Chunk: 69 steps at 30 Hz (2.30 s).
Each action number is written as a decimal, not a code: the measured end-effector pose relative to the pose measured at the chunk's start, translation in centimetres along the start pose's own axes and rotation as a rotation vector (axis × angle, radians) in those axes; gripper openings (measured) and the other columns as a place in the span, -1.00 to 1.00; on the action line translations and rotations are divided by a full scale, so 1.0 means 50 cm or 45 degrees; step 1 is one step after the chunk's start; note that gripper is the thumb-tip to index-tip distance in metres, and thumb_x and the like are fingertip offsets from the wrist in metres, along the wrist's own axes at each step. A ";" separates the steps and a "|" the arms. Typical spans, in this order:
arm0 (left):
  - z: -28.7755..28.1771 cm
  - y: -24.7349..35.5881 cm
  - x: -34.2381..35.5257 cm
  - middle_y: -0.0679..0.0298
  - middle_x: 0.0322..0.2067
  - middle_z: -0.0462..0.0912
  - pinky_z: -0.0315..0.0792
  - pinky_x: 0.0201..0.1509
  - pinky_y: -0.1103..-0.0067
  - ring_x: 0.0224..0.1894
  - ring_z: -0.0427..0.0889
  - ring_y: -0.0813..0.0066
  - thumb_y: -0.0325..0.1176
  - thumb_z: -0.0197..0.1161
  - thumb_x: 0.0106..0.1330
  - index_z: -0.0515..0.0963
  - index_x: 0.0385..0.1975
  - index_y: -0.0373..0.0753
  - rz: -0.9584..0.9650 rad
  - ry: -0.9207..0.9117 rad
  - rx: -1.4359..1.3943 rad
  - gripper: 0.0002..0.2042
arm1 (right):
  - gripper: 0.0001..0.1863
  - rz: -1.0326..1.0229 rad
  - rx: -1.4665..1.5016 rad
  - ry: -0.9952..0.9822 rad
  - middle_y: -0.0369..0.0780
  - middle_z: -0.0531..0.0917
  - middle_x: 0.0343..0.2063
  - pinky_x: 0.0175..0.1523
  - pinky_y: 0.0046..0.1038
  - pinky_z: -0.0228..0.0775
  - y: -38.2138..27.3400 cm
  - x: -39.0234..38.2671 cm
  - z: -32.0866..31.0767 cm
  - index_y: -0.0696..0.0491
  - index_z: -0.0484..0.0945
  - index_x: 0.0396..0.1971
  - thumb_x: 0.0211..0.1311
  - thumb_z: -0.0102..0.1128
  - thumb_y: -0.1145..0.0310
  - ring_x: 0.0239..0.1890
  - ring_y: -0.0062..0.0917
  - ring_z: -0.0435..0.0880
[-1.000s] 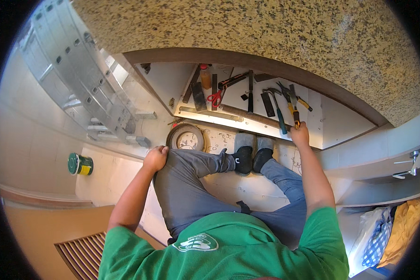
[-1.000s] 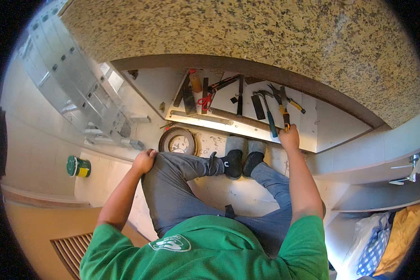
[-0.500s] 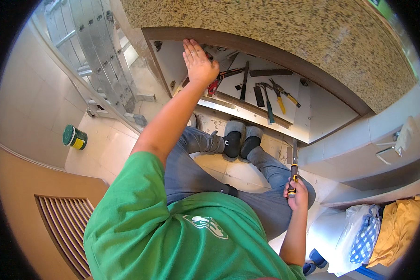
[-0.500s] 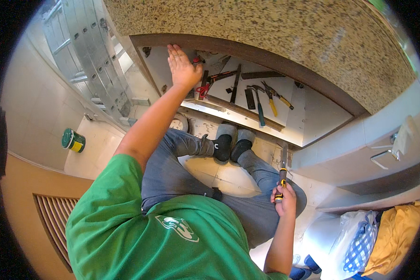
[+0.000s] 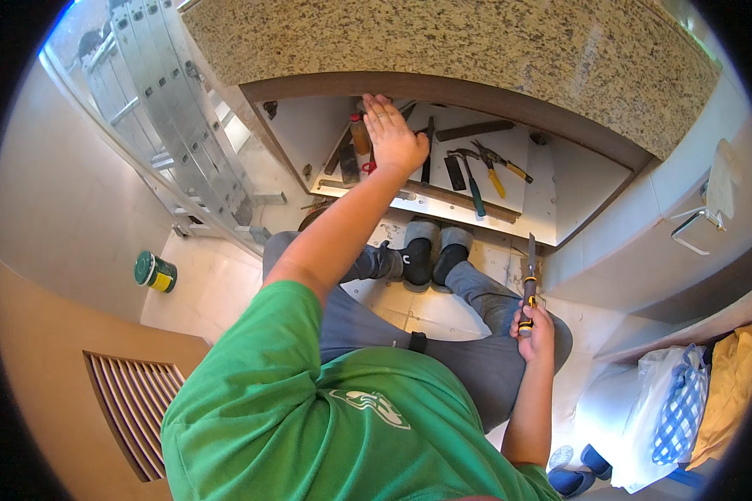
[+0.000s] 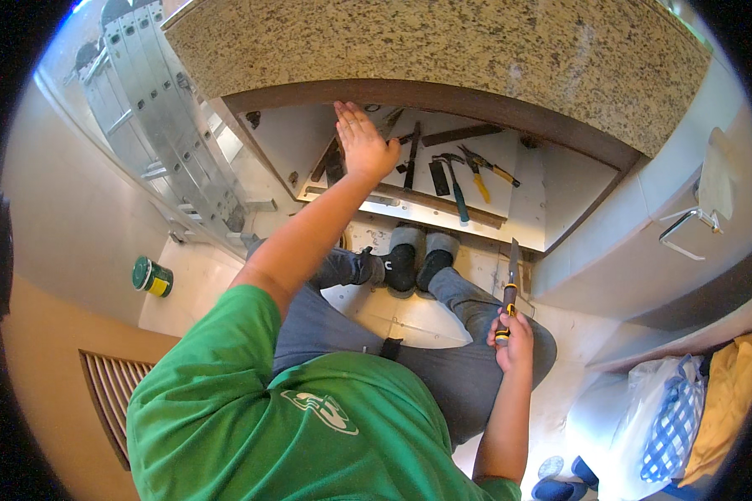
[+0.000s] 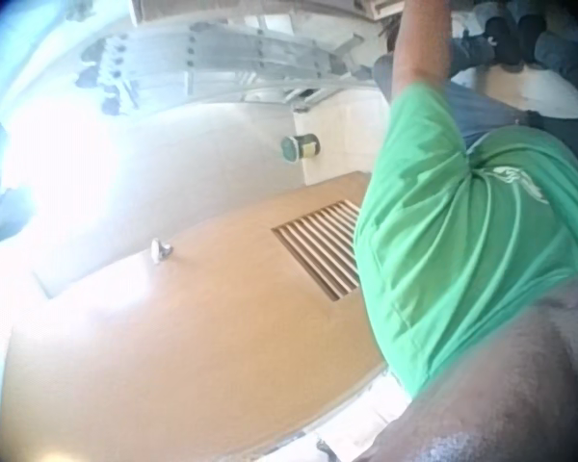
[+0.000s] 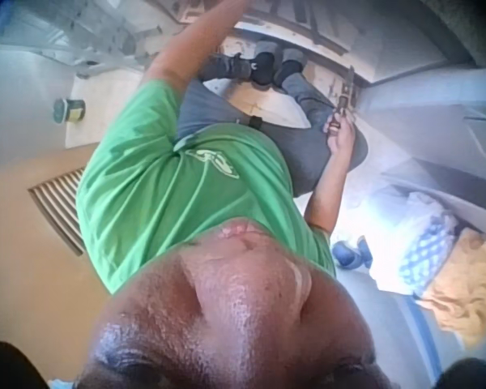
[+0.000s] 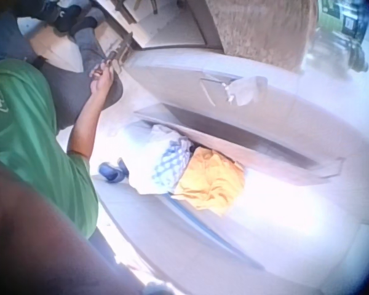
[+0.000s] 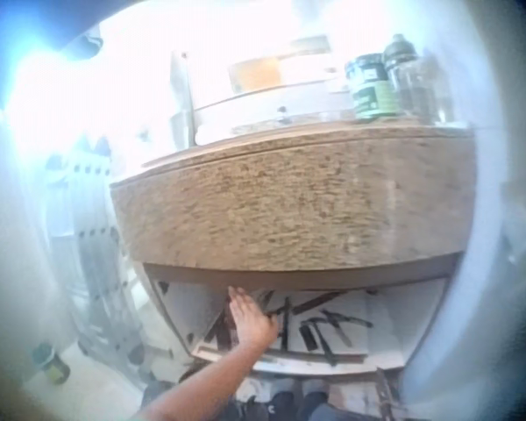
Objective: The person sits on the floor under a kitchen cabinet and uses a screwdriver and a hammer to work on the cabinet's underside. They repeatedly tap and adjust components within the cabinet space.
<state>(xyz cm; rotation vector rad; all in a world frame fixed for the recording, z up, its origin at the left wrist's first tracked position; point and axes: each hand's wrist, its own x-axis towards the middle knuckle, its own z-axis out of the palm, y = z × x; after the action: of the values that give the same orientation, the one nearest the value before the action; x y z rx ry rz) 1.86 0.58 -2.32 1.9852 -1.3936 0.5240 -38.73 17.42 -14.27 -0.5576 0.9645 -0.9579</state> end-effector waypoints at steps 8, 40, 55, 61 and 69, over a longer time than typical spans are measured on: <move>-0.004 0.128 -0.043 -0.48 0.38 -0.40 -0.37 0.52 0.09 0.48 -0.42 -0.31 -0.16 0.22 0.12 -0.32 0.35 -0.67 0.188 -0.118 -0.161 0.03 | -0.75 0.010 0.039 0.020 -0.22 0.53 -0.57 -0.54 -0.44 0.32 -0.003 0.006 -0.002 0.08 0.45 -0.17 0.18 0.16 0.33 -0.65 -0.46 0.50; -0.258 -0.063 -0.326 0.04 -0.33 0.65 0.48 -0.09 0.33 -0.25 0.61 0.07 -0.36 0.16 0.35 0.61 -0.29 -0.34 0.506 -1.212 -0.797 -0.83 | -0.76 -0.272 -0.253 -0.231 -0.19 0.61 -0.41 -0.37 -0.49 0.51 -0.041 -0.123 0.120 0.11 0.42 -0.18 0.27 0.25 0.36 -0.51 -0.52 0.62; -0.399 0.097 -0.240 0.19 -0.21 0.66 0.47 -0.07 0.52 -0.18 0.62 0.45 -0.07 0.24 0.37 0.48 -0.02 -0.34 0.157 -1.222 -1.484 -0.57 | -0.80 -0.391 -0.420 -0.202 -0.25 0.59 -0.47 -0.39 -0.56 0.48 -0.046 -0.261 0.163 0.12 0.48 -0.21 0.28 0.23 0.36 -0.53 -0.60 0.60; -0.382 0.204 -0.217 0.15 -0.08 0.64 0.48 0.08 0.49 -0.03 0.63 0.40 -0.16 0.24 0.39 0.38 0.14 -0.34 -0.208 -1.430 -1.888 -0.54 | -0.78 -0.331 -0.399 -0.286 -0.22 0.59 -0.46 -0.36 -0.56 0.48 -0.028 -0.303 0.207 0.15 0.48 -0.18 0.31 0.21 0.33 -0.50 -0.58 0.60; -0.351 0.224 -0.234 0.19 -0.33 0.69 0.51 -0.02 0.47 -0.25 0.69 0.41 -0.23 0.24 0.38 0.55 -0.25 -0.30 -0.244 -1.368 -1.940 -0.77 | -0.76 -0.208 -0.489 -0.261 -0.28 0.57 -0.47 -0.34 -0.54 0.52 -0.013 -0.333 0.247 0.12 0.45 -0.20 0.32 0.24 0.30 -0.47 -0.62 0.62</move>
<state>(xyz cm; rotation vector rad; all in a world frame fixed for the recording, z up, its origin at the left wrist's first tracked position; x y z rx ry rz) -12.01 18.27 5.71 0.9159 -1.3121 -1.4926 -32.06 31.51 -0.64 -1.0509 0.9318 -0.8425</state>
